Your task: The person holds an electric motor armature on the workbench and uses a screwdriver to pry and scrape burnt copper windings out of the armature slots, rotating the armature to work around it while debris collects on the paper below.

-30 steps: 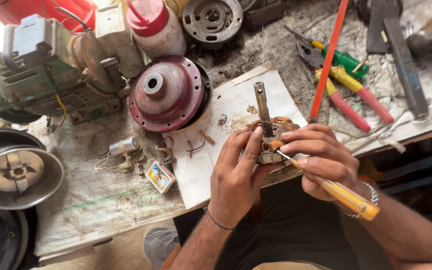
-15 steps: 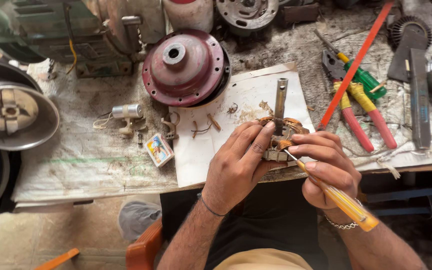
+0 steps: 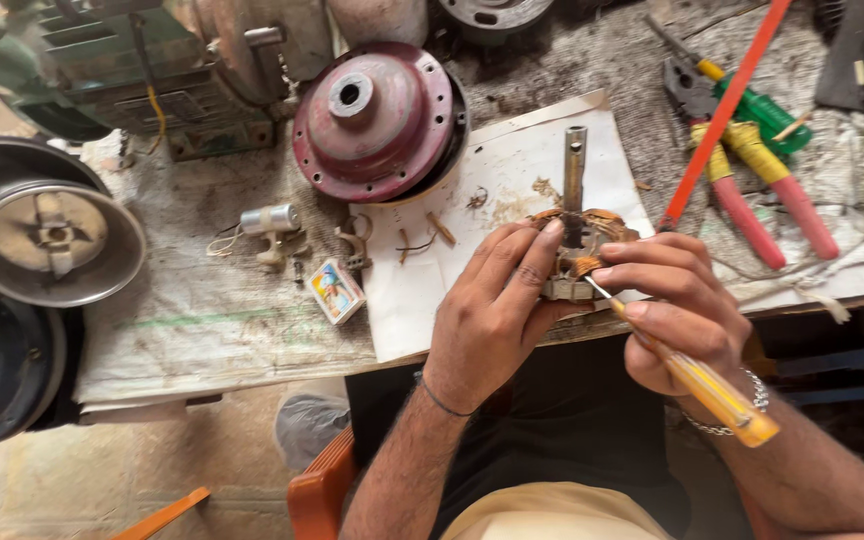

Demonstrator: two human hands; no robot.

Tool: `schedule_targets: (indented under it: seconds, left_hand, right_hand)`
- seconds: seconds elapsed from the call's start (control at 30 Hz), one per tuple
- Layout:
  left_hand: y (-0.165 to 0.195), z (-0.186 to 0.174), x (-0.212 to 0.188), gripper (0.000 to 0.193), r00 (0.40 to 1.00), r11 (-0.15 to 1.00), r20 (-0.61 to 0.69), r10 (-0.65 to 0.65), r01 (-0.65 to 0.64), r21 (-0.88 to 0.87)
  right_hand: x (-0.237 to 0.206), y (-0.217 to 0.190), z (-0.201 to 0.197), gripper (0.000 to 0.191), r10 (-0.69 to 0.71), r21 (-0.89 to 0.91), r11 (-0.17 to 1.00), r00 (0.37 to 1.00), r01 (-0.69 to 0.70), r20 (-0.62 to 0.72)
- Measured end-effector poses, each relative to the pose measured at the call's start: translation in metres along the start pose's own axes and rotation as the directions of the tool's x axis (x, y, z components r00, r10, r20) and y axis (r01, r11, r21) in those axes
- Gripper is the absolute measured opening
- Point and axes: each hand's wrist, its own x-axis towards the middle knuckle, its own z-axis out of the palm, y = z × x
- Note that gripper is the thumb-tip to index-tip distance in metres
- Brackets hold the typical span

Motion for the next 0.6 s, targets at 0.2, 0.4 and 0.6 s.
schedule_targets:
  seconds: [0.2, 0.4, 0.6]
  left_hand:
    - [-0.003, 0.009, 0.008, 0.070, 1.000, 1.000, -0.001, -0.022, 0.022, 0.009]
    - [-0.001, 0.013, 0.007, 0.070, 1.000, 1.000, 0.001, -0.020, 0.020, 0.023]
    - [0.007, 0.015, 0.007, 0.068, 1.000, 1.000, 0.001, -0.026, 0.026, 0.011]
  right_hand:
    - [0.000, 0.012, -0.008, 0.014, -0.043, -0.064, 0.997, 0.997, 0.047, 0.065]
    - [-0.001, 0.010, -0.007, 0.015, 0.021, 0.005, 1.000, 1.000, -0.021, -0.001]
    - [-0.007, 0.012, -0.018, 0.014, -0.024, -0.049, 0.998, 0.998, 0.027, 0.066]
